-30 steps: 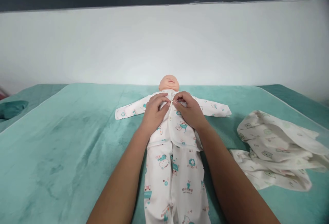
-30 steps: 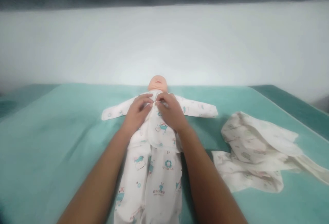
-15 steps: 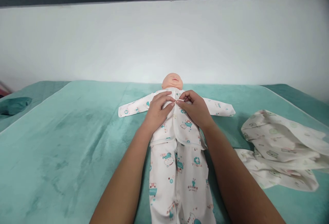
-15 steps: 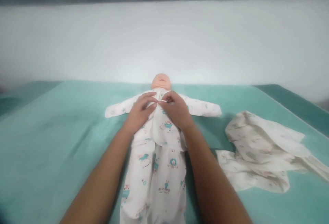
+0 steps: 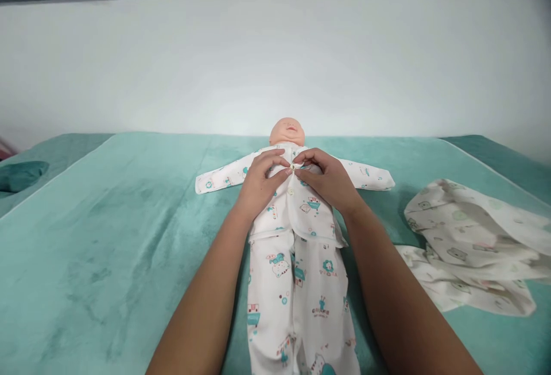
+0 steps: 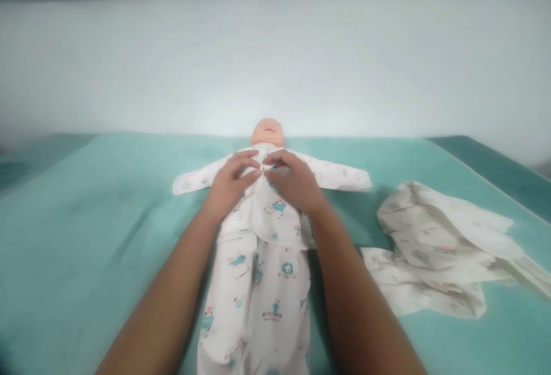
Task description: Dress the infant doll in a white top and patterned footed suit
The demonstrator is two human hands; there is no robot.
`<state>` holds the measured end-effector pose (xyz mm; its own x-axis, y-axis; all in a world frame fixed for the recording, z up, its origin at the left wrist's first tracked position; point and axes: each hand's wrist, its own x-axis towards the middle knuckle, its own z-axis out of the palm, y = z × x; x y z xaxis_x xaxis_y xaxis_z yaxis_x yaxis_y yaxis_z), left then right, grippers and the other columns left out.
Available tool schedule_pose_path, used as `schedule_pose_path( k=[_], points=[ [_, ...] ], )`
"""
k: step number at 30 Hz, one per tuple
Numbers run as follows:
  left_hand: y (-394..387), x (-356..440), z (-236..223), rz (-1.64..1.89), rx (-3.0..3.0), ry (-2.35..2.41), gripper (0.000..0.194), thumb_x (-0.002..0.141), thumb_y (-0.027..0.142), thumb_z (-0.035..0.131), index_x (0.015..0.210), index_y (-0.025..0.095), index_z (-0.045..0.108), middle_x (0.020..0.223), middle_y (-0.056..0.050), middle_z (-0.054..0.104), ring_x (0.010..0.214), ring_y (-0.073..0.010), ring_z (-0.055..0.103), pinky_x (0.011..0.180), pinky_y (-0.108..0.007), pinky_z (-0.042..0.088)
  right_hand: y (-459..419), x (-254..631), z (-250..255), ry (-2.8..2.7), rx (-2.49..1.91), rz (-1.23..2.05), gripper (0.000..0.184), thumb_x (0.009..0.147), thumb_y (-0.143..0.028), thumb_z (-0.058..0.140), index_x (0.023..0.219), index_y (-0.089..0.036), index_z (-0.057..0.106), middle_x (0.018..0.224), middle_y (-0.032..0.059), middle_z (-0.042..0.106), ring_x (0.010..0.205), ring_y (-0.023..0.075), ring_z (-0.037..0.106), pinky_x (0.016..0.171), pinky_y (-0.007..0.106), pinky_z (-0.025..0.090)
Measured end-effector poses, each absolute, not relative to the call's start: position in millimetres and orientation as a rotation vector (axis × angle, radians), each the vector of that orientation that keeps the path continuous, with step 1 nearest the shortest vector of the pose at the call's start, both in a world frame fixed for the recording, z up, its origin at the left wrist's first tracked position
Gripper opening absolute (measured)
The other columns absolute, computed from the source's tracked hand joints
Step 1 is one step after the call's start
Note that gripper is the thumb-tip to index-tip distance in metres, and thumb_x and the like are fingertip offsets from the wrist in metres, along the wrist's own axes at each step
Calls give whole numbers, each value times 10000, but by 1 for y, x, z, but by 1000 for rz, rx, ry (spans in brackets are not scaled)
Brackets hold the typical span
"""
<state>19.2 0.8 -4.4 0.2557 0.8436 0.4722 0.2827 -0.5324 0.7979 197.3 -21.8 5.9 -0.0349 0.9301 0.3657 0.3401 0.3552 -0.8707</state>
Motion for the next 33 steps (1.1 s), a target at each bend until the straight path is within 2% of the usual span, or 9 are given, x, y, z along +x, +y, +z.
schedule_pose_path(
  k=[5,9,14,17,22,27,33],
  points=[
    [1,21,-6,1286,1911,1023,50,853,273,678,874,231,661,1300,-55,626,1294,-216,530,1140,-413,380,-23,198,5,-1615,-1080,738,141,838,-252,576,947,-236,663,936,6,638,875,171,562,832,332,423],
    [0,23,-6,1304,1906,1025,81,846,291,690,882,232,649,1290,-54,628,1296,-219,528,1138,-415,387,-22,197,4,-1650,-1025,738,122,855,-304,595,937,-243,662,924,7,633,862,172,556,825,333,428],
    [-7,12,6,1150,1951,962,72,871,302,660,921,255,681,1389,-41,574,1347,-230,492,1155,-426,382,-27,197,11,-1589,-1101,758,204,897,-402,564,821,-228,638,794,2,598,752,163,526,716,321,430],
    [-11,-3,17,876,2088,876,86,874,301,650,928,288,716,1514,3,462,1421,-257,412,1172,-458,371,-34,202,18,-1746,-1213,711,203,863,-389,619,747,-223,627,786,8,561,701,156,497,654,320,419],
    [-12,-14,24,690,2217,806,173,849,299,676,1009,335,730,1595,48,331,1498,-285,271,1162,-490,395,-43,209,24,-1994,-1071,716,148,771,-337,725,794,-241,614,994,42,545,892,198,526,676,318,443],
    [-12,-11,21,687,2244,810,130,852,337,680,971,325,731,1595,51,327,1503,-287,255,1167,-509,385,-45,210,26,-1948,-1143,881,146,789,-305,693,746,-231,575,813,1,571,734,161,502,637,308,409],
    [-12,-8,21,714,2206,800,66,832,341,710,884,303,724,1581,54,346,1502,-279,250,1186,-502,353,-47,208,27,-1871,-1184,970,110,761,-277,707,760,-227,609,777,-9,600,683,146,500,622,304,403]
  ],
)
